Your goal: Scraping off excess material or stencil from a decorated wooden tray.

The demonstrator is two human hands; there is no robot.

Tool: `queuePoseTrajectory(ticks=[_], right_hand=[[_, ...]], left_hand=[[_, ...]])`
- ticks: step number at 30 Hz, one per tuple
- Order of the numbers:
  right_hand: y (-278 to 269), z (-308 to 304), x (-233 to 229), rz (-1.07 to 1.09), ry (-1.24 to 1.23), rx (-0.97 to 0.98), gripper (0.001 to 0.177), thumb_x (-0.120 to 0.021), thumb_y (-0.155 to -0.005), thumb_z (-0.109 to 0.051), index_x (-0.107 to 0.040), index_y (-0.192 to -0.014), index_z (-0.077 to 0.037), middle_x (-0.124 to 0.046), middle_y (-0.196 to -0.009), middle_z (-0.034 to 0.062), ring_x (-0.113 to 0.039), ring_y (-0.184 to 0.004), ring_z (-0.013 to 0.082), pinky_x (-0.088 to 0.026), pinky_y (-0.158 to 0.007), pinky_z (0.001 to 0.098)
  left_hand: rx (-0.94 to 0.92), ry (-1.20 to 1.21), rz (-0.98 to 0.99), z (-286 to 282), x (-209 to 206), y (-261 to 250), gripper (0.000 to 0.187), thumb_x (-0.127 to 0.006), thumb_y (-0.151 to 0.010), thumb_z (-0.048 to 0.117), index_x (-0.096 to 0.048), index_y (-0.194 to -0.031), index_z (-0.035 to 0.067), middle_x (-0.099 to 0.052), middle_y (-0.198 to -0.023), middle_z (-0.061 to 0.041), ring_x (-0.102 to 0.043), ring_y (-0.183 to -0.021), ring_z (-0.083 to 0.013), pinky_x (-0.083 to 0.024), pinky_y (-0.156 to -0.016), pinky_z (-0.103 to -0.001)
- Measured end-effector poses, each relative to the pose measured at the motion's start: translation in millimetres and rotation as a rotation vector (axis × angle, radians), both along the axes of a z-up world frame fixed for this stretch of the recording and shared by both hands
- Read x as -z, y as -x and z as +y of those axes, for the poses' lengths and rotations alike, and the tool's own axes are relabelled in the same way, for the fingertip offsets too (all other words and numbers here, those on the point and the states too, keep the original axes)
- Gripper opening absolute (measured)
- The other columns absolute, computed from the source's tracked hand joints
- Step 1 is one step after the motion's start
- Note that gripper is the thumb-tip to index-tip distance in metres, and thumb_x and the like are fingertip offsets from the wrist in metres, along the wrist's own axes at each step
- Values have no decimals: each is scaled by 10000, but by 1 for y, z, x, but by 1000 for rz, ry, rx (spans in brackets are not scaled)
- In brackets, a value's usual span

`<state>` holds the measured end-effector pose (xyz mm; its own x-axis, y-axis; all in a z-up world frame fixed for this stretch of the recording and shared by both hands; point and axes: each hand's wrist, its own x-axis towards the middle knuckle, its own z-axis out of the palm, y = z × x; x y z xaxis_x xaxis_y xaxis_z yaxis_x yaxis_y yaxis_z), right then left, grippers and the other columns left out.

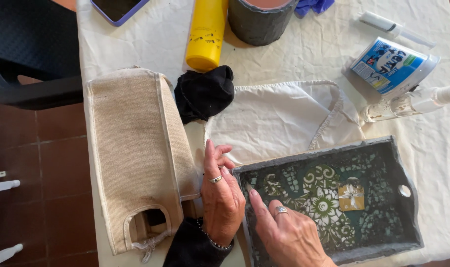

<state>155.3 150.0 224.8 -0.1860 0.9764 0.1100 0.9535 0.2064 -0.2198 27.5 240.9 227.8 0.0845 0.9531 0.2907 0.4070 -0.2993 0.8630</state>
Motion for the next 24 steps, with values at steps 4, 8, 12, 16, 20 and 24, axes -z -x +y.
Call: queuePoseTrajectory(ticks=[4,8,12,16,20,24], right_hand=[[1,12,-3,39,32,-4,579,-681,-819,-143,-564,-1382,-77,-553,-756,45,-592,-447,175,-477,-355,359],[-3,-3,-1,-2,-51,-20,622,-711,-775,-133,-578,-1379,-67,-586,-769,23,-555,-397,121,-475,-334,316],[-2,-4,1,11,-28,7,630,-708,-781,-163,-575,-1392,-86,-579,-754,22,-560,-408,134,-473,-358,323],[1,-2,-2,-21,-43,9,590,-691,-783,-111,-595,-1362,-48,-569,-746,39,-554,-410,146,-443,-319,332],[-6,-23,0,95,1,-19,568,-701,-791,-128,-604,-1343,-40,-576,-675,14,-574,-397,121,-492,-340,323],[-9,-8,-5,14,-10,-17,617,-671,-796,-125,-567,-1404,-100,-563,-750,9,-561,-397,138,-477,-363,331]], left_hand=[[9,2,-4,-2,-2,0,581,-396,-977,-101,-208,-1525,-58,-590,-1340,-205,-577,-905,-200,-537,-869,-317],[3,1,6,0,-1,0,583,-398,-977,-96,-207,-1527,-57,-593,-1337,-200,-584,-905,-200,-539,-866,-317],[11,-17,12,1,-1,0,583,-393,-976,-99,-205,-1526,-54,-598,-1332,-205,-580,-908,-206,-537,-877,-329],[9,-15,7,-1,-2,0,614,-400,-951,-131,-207,-1529,-52,-589,-1325,-207,-575,-920,-202,-534,-891,-327],[-1,-11,9,0,-2,-1,617,-396,-947,-135,-213,-1530,-48,-599,-1305,-196,-582,-914,-201,-533,-889,-329],[9,-8,10,-1,-3,-1,631,-400,-934,-141,-212,-1529,-45,-599,-1300,-200,-577,-906,-205,-529,-880,-336]])
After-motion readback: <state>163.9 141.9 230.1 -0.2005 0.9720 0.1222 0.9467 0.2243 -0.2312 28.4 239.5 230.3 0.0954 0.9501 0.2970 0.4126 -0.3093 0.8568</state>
